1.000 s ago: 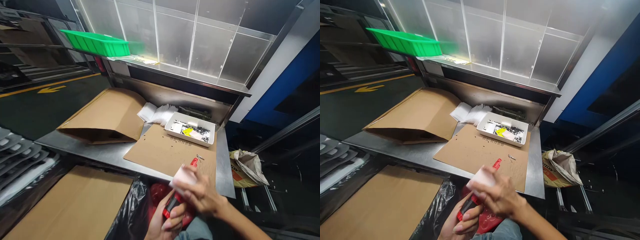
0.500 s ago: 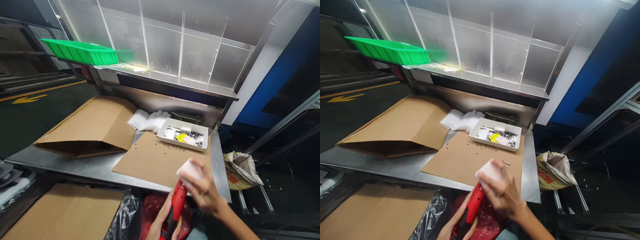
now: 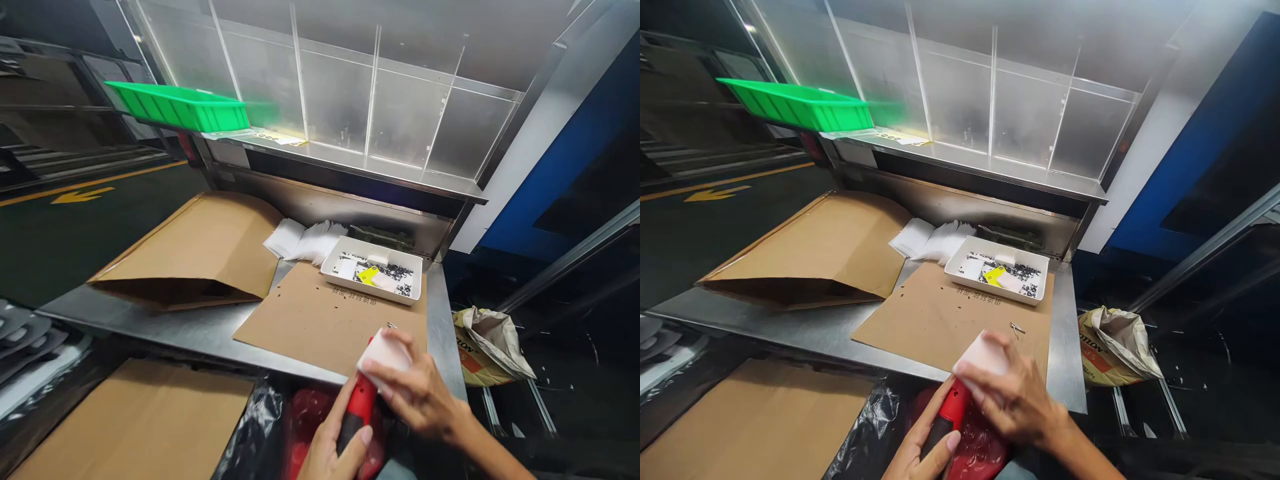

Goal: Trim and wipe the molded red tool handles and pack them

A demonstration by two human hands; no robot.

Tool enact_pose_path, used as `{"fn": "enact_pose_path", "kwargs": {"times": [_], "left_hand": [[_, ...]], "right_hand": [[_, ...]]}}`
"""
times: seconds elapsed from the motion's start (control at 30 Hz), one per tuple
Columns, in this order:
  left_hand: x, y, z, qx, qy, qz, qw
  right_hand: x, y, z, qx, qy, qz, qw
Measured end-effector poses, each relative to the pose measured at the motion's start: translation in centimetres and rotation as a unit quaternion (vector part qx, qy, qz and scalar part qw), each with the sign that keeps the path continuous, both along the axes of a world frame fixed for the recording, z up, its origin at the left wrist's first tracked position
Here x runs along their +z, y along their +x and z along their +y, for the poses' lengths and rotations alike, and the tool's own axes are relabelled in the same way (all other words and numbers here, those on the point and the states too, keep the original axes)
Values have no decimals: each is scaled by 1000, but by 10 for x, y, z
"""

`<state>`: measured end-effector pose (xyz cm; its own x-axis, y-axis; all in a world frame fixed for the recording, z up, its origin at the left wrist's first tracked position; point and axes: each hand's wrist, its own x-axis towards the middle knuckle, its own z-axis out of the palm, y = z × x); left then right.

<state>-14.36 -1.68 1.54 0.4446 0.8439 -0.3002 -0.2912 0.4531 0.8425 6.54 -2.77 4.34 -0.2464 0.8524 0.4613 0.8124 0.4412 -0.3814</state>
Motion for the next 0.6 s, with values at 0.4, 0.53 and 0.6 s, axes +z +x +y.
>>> {"fn": "enact_pose_path", "kwargs": {"times": [0.4,0.53,0.6], "left_hand": [[-9,-2,8,19,70,101,992],[-10,5,3,38,138,152,978],[-10,8,1,52,180,171,967]], "right_hand": [[-10,-19,-9,-22,70,10,997],[-19,-22,-10,-4,74,45,996],[-21,-24,-8,20,64,61,996]]}}
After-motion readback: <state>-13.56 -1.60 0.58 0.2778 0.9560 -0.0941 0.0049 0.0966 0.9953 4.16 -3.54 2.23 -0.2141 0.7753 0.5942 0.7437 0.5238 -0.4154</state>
